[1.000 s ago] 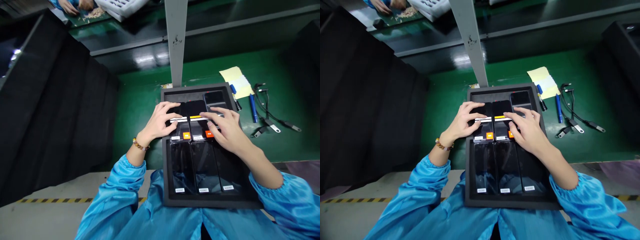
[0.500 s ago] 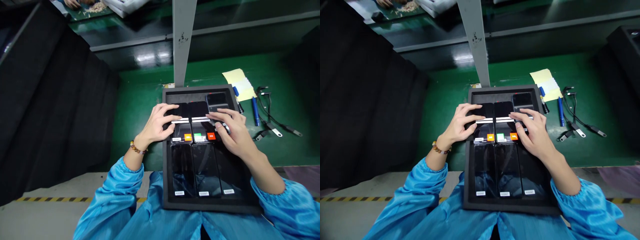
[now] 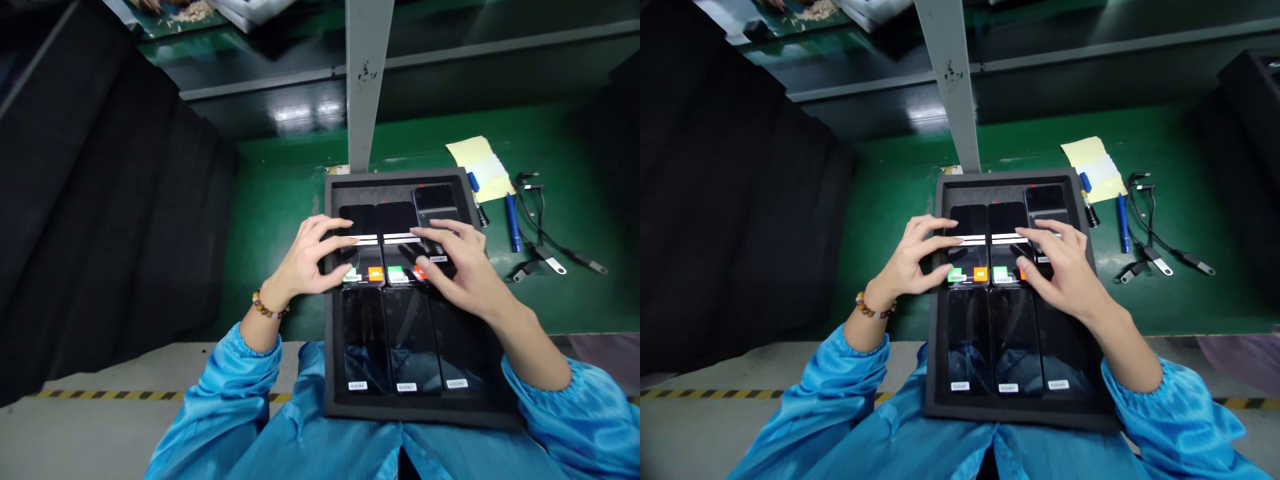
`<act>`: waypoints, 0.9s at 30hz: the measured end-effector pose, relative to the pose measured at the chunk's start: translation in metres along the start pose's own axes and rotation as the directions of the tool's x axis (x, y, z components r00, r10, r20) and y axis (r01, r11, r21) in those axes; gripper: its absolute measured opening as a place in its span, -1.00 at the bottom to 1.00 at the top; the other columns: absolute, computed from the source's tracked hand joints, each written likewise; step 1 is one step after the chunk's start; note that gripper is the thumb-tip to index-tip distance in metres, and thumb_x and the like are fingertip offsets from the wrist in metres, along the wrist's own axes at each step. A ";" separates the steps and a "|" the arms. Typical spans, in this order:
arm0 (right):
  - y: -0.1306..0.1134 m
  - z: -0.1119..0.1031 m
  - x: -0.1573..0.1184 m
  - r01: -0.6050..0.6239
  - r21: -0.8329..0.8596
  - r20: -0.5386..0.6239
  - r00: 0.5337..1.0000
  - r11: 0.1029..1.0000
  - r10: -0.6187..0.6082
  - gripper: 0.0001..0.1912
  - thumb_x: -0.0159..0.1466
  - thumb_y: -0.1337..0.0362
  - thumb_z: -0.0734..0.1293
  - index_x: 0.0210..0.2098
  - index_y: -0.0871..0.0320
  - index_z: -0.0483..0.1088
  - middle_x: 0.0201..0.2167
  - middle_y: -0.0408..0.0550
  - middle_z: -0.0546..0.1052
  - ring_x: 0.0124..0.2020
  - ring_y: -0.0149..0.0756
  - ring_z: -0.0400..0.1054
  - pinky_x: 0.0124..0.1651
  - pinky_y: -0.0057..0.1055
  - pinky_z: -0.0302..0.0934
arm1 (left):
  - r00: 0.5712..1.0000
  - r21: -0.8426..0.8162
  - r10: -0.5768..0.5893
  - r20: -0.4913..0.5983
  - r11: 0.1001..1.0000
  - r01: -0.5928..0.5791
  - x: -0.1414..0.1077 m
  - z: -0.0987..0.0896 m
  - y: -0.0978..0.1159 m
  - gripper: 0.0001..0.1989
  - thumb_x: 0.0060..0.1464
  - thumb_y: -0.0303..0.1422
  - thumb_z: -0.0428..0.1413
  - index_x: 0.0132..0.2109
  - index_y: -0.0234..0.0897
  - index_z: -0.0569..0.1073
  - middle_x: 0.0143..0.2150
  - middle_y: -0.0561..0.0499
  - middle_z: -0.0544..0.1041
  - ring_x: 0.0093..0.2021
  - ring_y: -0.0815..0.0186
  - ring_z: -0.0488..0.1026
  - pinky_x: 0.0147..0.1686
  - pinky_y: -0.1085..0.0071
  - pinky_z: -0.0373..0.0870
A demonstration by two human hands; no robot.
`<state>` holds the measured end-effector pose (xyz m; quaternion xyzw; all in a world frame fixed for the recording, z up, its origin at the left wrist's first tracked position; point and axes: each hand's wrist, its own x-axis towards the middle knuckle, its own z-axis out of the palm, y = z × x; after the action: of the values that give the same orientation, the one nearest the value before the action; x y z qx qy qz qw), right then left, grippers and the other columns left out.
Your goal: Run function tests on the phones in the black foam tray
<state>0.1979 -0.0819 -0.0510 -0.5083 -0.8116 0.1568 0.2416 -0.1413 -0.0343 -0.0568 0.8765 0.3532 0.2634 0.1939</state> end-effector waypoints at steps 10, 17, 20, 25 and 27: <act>0.002 -0.005 -0.005 0.378 -0.251 0.102 0.926 0.891 -0.364 -0.58 0.47 0.17 0.42 0.29 -0.06 0.44 0.11 0.09 0.61 0.14 0.08 0.47 0.16 0.07 0.31 | 0.976 0.250 0.213 0.037 0.944 -0.215 -0.015 0.014 0.025 -0.83 0.33 -0.23 0.27 0.02 -0.09 0.60 0.08 -0.11 0.67 0.04 0.08 0.61 0.05 0.03 0.58; -0.013 -0.048 0.034 0.551 -0.106 0.186 0.829 0.828 -0.527 -0.61 0.62 0.20 0.15 -0.01 -0.16 0.63 -0.19 -0.15 0.68 -0.18 -0.23 0.56 -0.03 -0.06 0.44 | 0.968 0.307 0.245 0.053 0.918 -0.249 0.002 -0.012 0.023 -0.88 0.36 -0.15 0.25 -0.11 -0.03 0.62 -0.09 0.02 0.69 -0.09 0.17 0.64 -0.04 0.07 0.63; -0.012 -0.072 0.060 0.443 -0.205 0.189 0.893 0.873 -0.409 -0.51 0.60 -0.12 0.13 0.03 -0.11 0.64 -0.11 -0.09 0.68 -0.06 -0.10 0.58 0.02 0.11 0.40 | 0.960 0.377 0.251 -0.126 0.907 -0.188 0.020 -0.028 0.020 -0.73 0.33 0.00 0.27 -0.04 -0.04 0.62 0.00 -0.02 0.65 0.04 0.08 0.62 0.08 -0.05 0.59; -0.003 -0.093 0.085 0.342 -0.311 0.087 0.939 0.887 -0.331 -0.29 0.46 -0.38 0.23 0.29 -0.04 0.52 0.18 0.05 0.59 0.18 0.19 0.48 0.20 0.30 0.31 | 0.959 0.414 0.161 -0.235 0.909 -0.051 0.048 -0.049 0.014 -0.37 0.24 0.26 0.25 0.02 -0.25 0.58 0.08 -0.17 0.57 0.16 0.03 0.52 0.21 -0.13 0.52; -0.003 -0.092 0.084 0.347 -0.326 0.088 0.937 0.879 -0.337 -0.33 0.44 -0.32 0.31 0.30 -0.05 0.51 0.20 0.10 0.57 0.21 0.20 0.45 0.25 0.31 0.31 | 0.953 0.408 0.157 -0.260 0.912 -0.038 0.048 -0.051 0.011 -0.34 0.21 0.31 0.23 0.05 -0.20 0.57 0.10 -0.15 0.54 0.20 0.04 0.51 0.23 -0.10 0.52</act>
<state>0.2158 -0.0067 0.0466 -0.3884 -0.9066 -0.0219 0.1635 -0.1368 0.0008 0.0050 0.8666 0.3790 0.3199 -0.0554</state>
